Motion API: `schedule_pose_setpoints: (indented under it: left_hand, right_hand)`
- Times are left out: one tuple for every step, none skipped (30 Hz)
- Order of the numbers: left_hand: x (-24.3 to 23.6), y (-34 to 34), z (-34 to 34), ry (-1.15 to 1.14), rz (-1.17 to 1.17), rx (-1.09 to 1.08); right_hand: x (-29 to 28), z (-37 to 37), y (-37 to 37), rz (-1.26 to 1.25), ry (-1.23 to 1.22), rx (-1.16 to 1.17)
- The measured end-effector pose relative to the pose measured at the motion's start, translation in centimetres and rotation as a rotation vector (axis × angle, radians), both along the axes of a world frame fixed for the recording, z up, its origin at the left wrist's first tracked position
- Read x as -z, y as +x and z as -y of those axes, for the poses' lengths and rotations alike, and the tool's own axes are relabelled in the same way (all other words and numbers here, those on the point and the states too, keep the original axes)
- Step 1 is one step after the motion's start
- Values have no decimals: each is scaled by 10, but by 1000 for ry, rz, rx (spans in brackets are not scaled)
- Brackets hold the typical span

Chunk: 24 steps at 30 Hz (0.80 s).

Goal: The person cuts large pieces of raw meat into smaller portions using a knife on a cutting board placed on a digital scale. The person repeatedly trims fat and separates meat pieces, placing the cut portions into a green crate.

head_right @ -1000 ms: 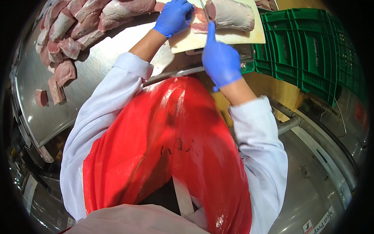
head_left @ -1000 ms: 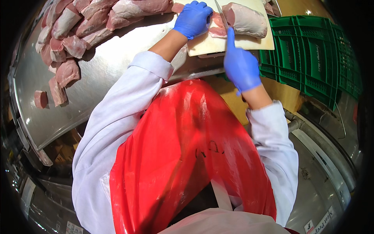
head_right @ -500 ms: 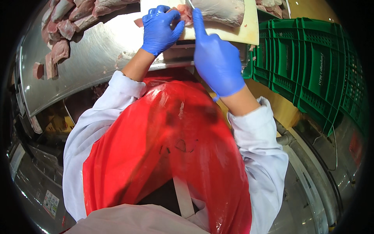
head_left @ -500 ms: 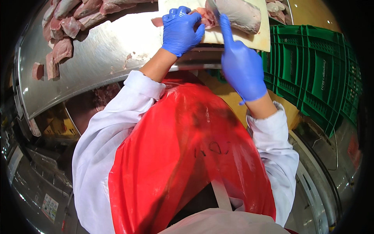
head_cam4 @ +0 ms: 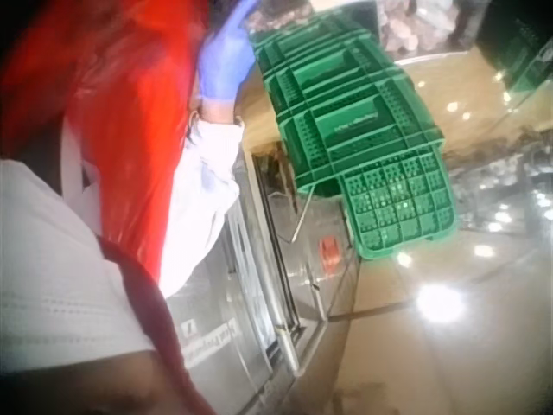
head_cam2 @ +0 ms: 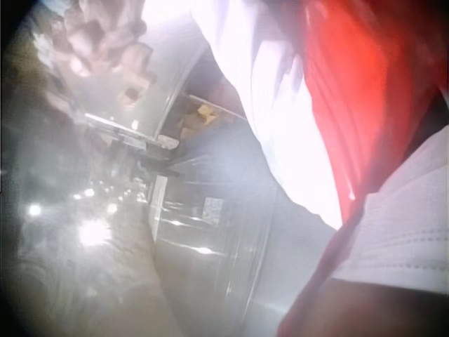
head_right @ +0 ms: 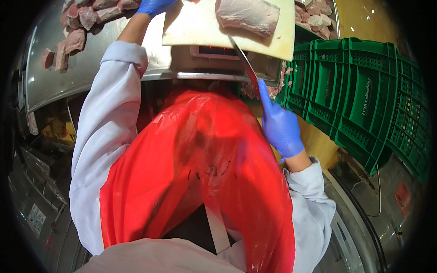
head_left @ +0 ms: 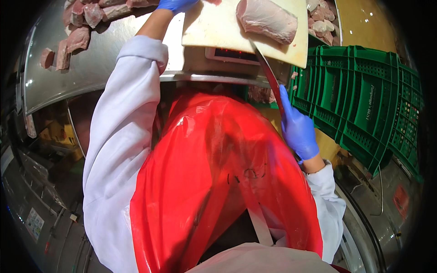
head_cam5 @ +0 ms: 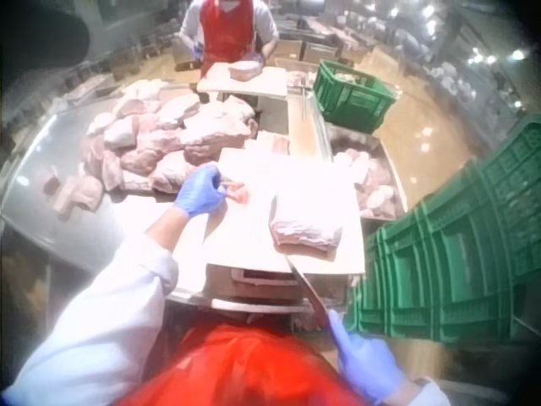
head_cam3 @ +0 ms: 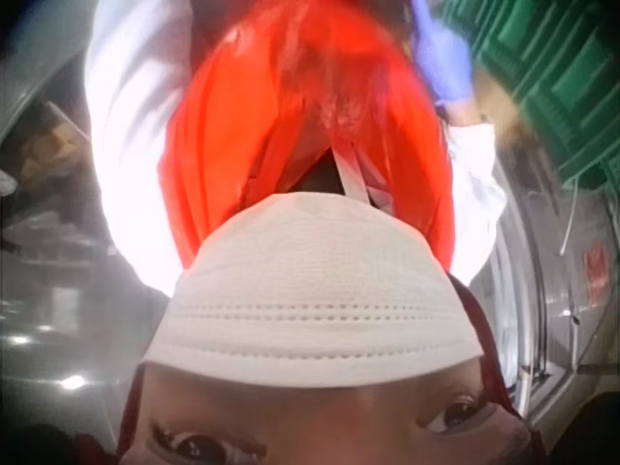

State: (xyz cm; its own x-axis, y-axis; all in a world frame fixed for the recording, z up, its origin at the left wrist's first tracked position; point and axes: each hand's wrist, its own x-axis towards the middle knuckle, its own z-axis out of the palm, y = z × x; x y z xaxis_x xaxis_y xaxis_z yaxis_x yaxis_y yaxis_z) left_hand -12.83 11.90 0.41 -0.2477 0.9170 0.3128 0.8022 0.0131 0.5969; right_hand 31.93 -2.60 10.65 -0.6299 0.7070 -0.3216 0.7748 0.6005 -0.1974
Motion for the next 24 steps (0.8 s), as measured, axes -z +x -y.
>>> schedule_pose_setpoints:
  left_hand:
    - [-16, 3, 0, -124, 254, 36]
    - [-18, -4, 4, -102, 400, 111]
    - [-15, -11, 10, -86, 544, 189]
    - [-16, -18, 20, -20, 676, 186]
    - [-20, -13, 26, 37, 819, 195]
    - [-50, 7, 35, 21, 892, 223]
    - [-81, 28, 44, 3, 963, 242]
    - [-85, 46, 34, 67, 1088, 420]
    - [-124, 84, 34, -27, 1036, 397]
    - [-142, 109, 28, -42, 1008, 487]
    - [-151, 133, 20, -58, 981, 580]
    - [-151, 155, 11, -105, 1013, 657]
    - [-147, 180, -4, -155, 1047, 741]
    - [-136, 211, -18, -192, 1096, 807]
    - [-125, 238, -30, -227, 1145, 866]
    - [-125, 258, -40, -386, 896, 869]
    - [-124, 271, -51, -534, 646, 864]
    - [-111, 268, -62, -300, 416, 887]
    - [-95, 258, -75, -71, 186, 885]
    - [-93, 227, -91, -46, 192, 899]
    - [-90, 199, -97, 13, 238, 714]
    - [-97, 167, -101, 68, 168, 601]
    - [-106, 140, -95, -47, 383, 494]
    - [-87, 104, -97, 117, 283, 415]
  right_hand:
    - [0, 1, 18, -80, -13, 43]
    - [2, 1, 34, -166, -30, 78]
    - [2, 3, 47, -253, -48, 114]
    - [1, 3, 54, -354, -78, 197]
    - [1, 4, 60, -409, -76, 292]
    - [2, 6, 67, -466, -75, 388]
    - [5, 8, 73, -523, -80, 476]
    - [7, 14, 79, -622, -131, 623]
    - [9, 19, 82, -772, -118, 731]
    - [12, 22, 82, -927, -112, 821]
    - [13, 25, 84, -1083, -100, 912]
    - [11, 23, 85, -1164, -84, 951]
    - [13, 23, 89, -1223, -60, 947]
    - [14, 21, 92, -1277, -33, 943]
    - [16, 20, 93, -1331, -9, 933]
    - [15, 17, 92, -1304, -9, 959]
    - [16, 15, 93, -1314, -11, 955]
    - [18, 14, 91, -1326, -15, 948]
    - [22, 12, 91, -1334, -30, 937]
    - [27, 9, 91, -1341, -93, 893]
    - [34, 8, 90, -1320, -103, 881]
    - [41, 6, 87, -1303, -114, 876]
    - [47, 3, 81, -1286, -122, 863]
    - [53, -3, 73, -1341, -187, 827]
